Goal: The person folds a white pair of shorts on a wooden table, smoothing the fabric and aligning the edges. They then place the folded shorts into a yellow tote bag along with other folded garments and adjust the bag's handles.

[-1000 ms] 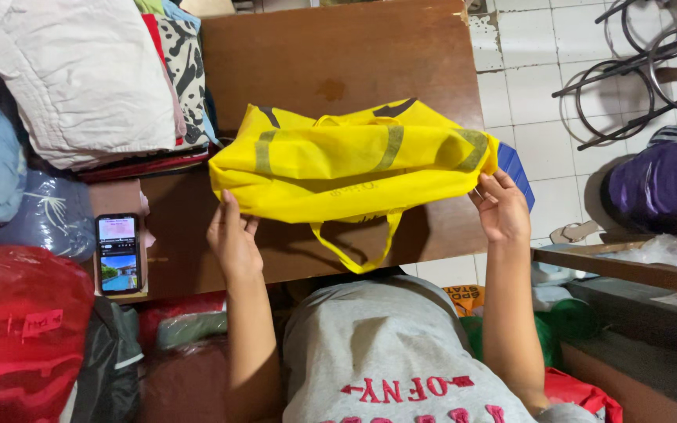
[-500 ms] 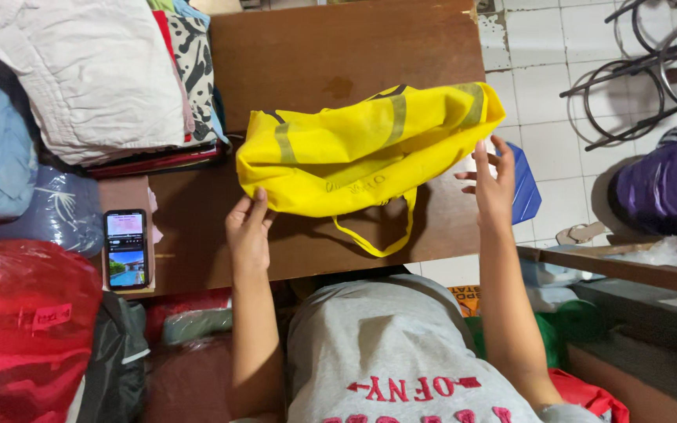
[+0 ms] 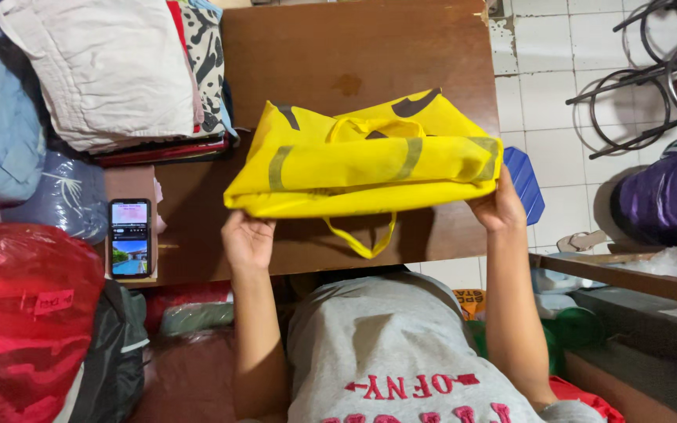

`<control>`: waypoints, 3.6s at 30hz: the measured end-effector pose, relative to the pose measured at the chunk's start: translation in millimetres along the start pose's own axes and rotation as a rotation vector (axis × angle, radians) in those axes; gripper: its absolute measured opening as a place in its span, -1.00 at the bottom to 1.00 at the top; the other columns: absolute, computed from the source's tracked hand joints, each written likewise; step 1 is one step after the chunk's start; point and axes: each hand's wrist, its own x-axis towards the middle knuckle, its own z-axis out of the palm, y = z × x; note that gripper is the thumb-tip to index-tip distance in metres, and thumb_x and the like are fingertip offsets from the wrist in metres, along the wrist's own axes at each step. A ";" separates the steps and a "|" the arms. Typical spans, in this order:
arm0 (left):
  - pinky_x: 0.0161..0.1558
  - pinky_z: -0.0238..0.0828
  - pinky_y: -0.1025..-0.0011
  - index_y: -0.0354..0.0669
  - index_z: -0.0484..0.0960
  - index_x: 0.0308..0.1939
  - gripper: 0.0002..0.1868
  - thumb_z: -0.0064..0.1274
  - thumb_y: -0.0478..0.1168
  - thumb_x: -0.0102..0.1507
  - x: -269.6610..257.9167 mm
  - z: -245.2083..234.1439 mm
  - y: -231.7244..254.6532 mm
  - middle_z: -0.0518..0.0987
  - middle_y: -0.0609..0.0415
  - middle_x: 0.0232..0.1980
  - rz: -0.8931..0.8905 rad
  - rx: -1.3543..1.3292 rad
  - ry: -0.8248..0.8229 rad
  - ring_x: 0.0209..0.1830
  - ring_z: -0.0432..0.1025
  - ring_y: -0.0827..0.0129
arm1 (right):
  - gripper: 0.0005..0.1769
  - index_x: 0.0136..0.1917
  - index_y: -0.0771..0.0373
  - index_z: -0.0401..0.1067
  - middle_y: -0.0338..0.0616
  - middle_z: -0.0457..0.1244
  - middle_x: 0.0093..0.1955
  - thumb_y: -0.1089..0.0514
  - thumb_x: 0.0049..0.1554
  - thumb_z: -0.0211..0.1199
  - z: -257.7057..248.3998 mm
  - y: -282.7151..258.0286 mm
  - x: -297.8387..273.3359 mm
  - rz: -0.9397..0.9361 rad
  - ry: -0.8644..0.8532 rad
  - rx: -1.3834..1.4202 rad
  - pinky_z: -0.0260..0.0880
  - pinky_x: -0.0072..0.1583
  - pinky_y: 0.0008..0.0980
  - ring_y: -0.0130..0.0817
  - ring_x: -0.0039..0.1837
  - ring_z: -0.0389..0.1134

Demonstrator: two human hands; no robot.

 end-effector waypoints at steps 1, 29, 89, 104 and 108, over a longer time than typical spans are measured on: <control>0.26 0.43 0.20 -0.26 0.52 0.23 -0.60 -0.10 -0.14 0.37 5.1 -1.8 0.0 0.60 -0.03 0.23 0.018 -0.015 0.048 0.22 0.49 0.21 | -0.55 0.40 0.14 0.33 -0.25 0.40 0.24 -0.09 0.37 -0.03 3.9 3.4 -5.6 -0.029 -0.019 0.000 0.33 0.40 -0.17 -0.31 0.29 0.40; 0.48 0.10 0.14 -0.26 0.64 0.03 -0.58 0.07 -0.44 0.07 -77.2 97.2 -33.1 0.60 -0.01 -0.01 0.734 2.201 -0.878 0.18 0.44 0.19 | -0.42 0.45 -0.10 0.38 -0.23 0.29 0.48 0.34 0.23 0.27 207.4 14.0 1.1 -1.322 -0.570 -1.774 0.01 0.51 -0.07 -0.28 0.60 0.22; 0.36 -0.60 -0.48 0.24 -0.02 0.65 0.17 0.20 -0.15 -0.01 31.4 208.1 -23.8 -0.13 0.01 0.71 0.764 3.043 -0.351 0.66 -0.48 0.00 | 0.69 0.65 -0.26 -0.49 -0.02 -0.56 0.74 -0.29 -0.39 0.68 190.5 -19.1 -7.6 -0.390 -0.935 -2.246 -0.50 0.45 0.60 0.39 0.67 -0.63; 0.40 -0.60 -0.56 0.18 0.13 0.62 0.41 0.52 0.13 -0.27 -37.7 217.7 -38.8 -0.36 -0.10 0.71 0.536 2.773 -0.580 0.68 -0.54 -0.09 | 0.67 0.66 -0.06 -0.32 0.31 -0.43 0.68 -0.43 -0.46 0.59 186.2 -38.9 -38.3 -0.663 -0.942 -2.152 -0.53 0.54 0.32 0.38 0.66 -0.56; 0.37 -0.57 -0.60 0.23 0.06 0.62 0.49 0.56 0.08 -0.33 -40.8 222.9 -20.1 -0.44 -0.08 0.69 0.374 2.744 -0.447 0.67 -0.56 -0.10 | 0.64 0.64 -0.13 -0.31 0.27 -0.43 0.68 -0.47 -0.47 0.58 180.4 -38.6 -47.1 -0.691 -0.917 -2.207 -0.57 0.48 0.53 0.38 0.65 -0.60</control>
